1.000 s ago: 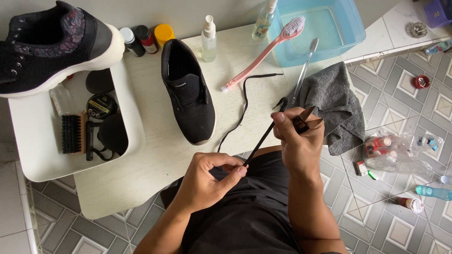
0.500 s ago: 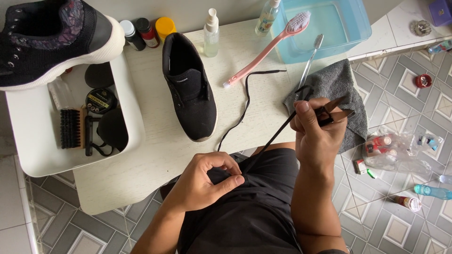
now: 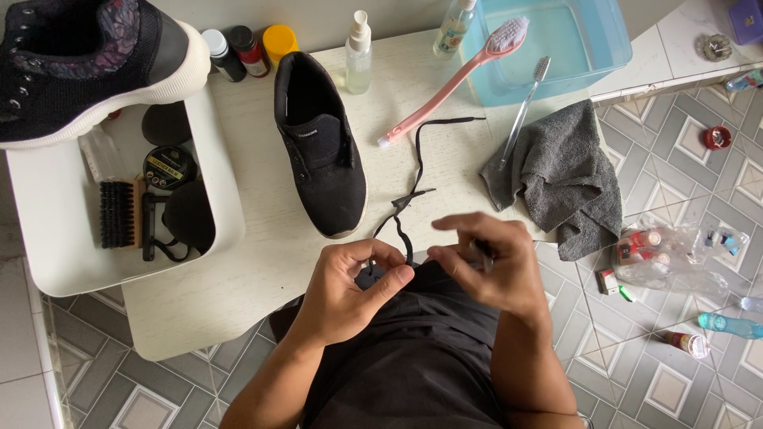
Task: The person uses snips to cut a loose thread on a black shoe, pulls the laces, and handles the shoe to reach different areas.
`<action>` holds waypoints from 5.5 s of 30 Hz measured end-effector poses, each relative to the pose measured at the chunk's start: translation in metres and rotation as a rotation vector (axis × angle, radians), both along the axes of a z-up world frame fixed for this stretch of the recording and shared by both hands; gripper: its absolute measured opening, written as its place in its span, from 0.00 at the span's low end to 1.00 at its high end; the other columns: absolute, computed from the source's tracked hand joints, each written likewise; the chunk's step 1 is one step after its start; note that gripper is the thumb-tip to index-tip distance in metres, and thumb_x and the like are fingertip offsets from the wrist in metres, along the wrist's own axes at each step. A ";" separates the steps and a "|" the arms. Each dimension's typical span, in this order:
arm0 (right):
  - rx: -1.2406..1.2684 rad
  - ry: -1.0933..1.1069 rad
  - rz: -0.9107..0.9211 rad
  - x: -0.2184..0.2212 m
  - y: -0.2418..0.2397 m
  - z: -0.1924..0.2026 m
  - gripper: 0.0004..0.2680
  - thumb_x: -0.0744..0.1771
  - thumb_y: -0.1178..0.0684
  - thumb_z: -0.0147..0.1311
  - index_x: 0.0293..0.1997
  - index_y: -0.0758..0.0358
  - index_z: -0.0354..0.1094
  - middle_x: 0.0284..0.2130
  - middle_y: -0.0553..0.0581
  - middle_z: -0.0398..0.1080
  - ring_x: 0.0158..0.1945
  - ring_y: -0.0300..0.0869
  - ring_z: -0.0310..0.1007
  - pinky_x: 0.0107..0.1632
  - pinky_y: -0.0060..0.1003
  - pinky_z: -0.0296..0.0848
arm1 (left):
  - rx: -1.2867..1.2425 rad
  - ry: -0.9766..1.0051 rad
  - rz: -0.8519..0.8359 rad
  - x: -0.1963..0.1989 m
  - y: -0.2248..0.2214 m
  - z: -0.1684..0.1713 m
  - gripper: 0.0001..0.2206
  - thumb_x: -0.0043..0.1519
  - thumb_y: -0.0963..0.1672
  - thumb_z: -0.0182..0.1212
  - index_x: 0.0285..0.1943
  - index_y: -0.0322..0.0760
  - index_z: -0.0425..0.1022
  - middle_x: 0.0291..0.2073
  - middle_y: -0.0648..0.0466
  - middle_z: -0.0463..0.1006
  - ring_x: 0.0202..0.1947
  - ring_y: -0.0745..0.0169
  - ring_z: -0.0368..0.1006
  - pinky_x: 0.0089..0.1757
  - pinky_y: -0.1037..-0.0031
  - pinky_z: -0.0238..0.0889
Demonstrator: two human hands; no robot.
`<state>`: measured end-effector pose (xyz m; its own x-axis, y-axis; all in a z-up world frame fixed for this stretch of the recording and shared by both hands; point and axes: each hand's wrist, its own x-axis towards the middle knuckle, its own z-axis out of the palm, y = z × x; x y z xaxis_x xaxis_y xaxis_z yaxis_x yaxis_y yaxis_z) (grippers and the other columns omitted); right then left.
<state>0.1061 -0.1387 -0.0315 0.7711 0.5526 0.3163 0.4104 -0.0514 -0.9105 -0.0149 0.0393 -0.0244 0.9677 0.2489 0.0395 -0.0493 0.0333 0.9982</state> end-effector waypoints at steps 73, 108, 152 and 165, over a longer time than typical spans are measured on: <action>0.042 -0.166 0.243 -0.005 0.010 0.012 0.03 0.63 0.64 0.60 0.35 0.63 0.79 0.12 0.56 0.64 0.12 0.45 0.58 0.21 0.34 0.61 | 0.141 -0.023 -0.089 -0.002 0.004 0.004 0.06 0.56 0.43 0.71 0.29 0.35 0.83 0.20 0.51 0.83 0.29 0.60 0.82 0.43 0.71 0.69; 0.274 -0.382 -0.027 0.055 -0.016 0.157 0.03 0.73 0.68 0.62 0.46 0.71 0.73 0.22 0.48 0.61 0.24 0.28 0.47 0.30 0.27 0.43 | 0.375 -0.203 0.131 -0.083 -0.033 0.126 0.08 0.57 0.42 0.71 0.26 0.42 0.76 0.24 0.61 0.80 0.28 0.71 0.75 0.42 0.80 0.66; 0.105 -0.247 -0.434 0.047 0.027 0.103 0.01 0.75 0.66 0.58 0.50 0.71 0.73 0.28 0.51 0.58 0.31 0.35 0.59 0.37 0.31 0.57 | 0.151 0.013 0.072 -0.102 0.080 0.096 0.07 0.60 0.41 0.68 0.45 0.36 0.83 0.23 0.54 0.78 0.25 0.68 0.81 0.37 0.80 0.81; 0.113 -0.218 -0.468 0.054 0.034 0.074 0.03 0.73 0.67 0.55 0.49 0.69 0.73 0.24 0.49 0.56 0.28 0.32 0.52 0.36 0.31 0.51 | 0.313 -0.020 0.139 -0.119 0.088 0.113 0.05 0.60 0.45 0.67 0.36 0.38 0.83 0.21 0.60 0.83 0.27 0.73 0.76 0.41 0.77 0.71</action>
